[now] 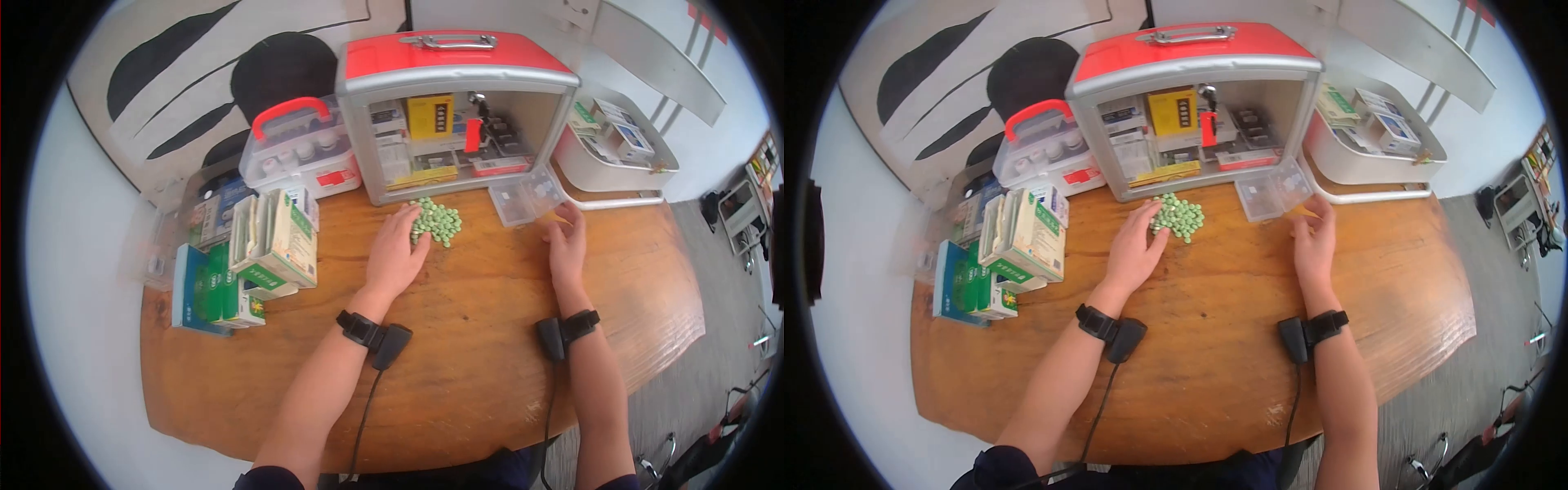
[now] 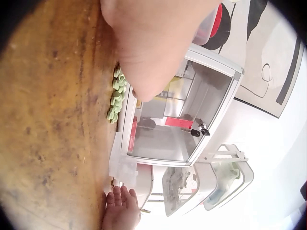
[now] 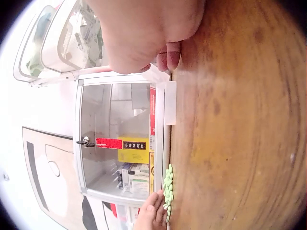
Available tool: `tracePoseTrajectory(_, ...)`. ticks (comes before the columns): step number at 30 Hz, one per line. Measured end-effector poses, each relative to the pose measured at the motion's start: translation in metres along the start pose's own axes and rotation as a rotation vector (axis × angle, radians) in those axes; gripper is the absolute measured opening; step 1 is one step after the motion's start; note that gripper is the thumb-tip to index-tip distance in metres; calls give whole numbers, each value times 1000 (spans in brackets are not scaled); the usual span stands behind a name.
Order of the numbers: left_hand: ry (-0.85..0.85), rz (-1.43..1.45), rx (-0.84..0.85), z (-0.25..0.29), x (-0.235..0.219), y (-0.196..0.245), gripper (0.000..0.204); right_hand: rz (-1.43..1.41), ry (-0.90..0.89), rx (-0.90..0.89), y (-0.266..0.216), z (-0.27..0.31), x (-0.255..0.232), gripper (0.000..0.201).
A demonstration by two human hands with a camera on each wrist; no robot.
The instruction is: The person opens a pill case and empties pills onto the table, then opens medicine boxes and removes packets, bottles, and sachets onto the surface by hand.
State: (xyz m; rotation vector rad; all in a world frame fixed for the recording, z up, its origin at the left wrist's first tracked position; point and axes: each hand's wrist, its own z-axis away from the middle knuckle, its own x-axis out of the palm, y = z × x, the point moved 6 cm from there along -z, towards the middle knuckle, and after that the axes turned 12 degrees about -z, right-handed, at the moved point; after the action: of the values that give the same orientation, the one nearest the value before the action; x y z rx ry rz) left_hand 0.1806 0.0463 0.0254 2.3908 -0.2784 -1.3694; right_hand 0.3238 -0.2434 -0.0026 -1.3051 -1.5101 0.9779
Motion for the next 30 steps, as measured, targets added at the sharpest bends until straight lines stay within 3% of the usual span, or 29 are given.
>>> tracePoseTrajectory(8,191,337,-107,19,-20,-13,22,-15,18,71,3,1,-6,41)
tracePoseTrajectory(12,194,341,-105,59,-67,8,23,-64,55,77,9,0,-13,38)
tracePoseTrajectory(14,228,-22,81,70,-122,35,31,-80,42,75,14,-3,-15,37)
tracePoseTrajectory(16,426,-342,143,76,-168,34,36,-99,25,82,7,1,-11,37)
tracePoseTrajectory(18,519,-490,-22,72,-199,19,37,-80,8,90,7,2,-10,36)
tracePoseTrajectory(21,468,-595,-138,61,-204,-9,42,-65,-49,84,13,1,-8,36)
tracePoseTrajectory(22,330,-601,-141,59,-199,-19,47,-64,-82,77,12,1,-7,36)
tracePoseTrajectory(25,288,-610,-164,55,-191,-25,44,-44,-94,88,6,5,-4,37)
tracePoseTrajectory(30,402,-459,-140,57,-200,-18,31,-68,-87,70,2,7,-3,38)
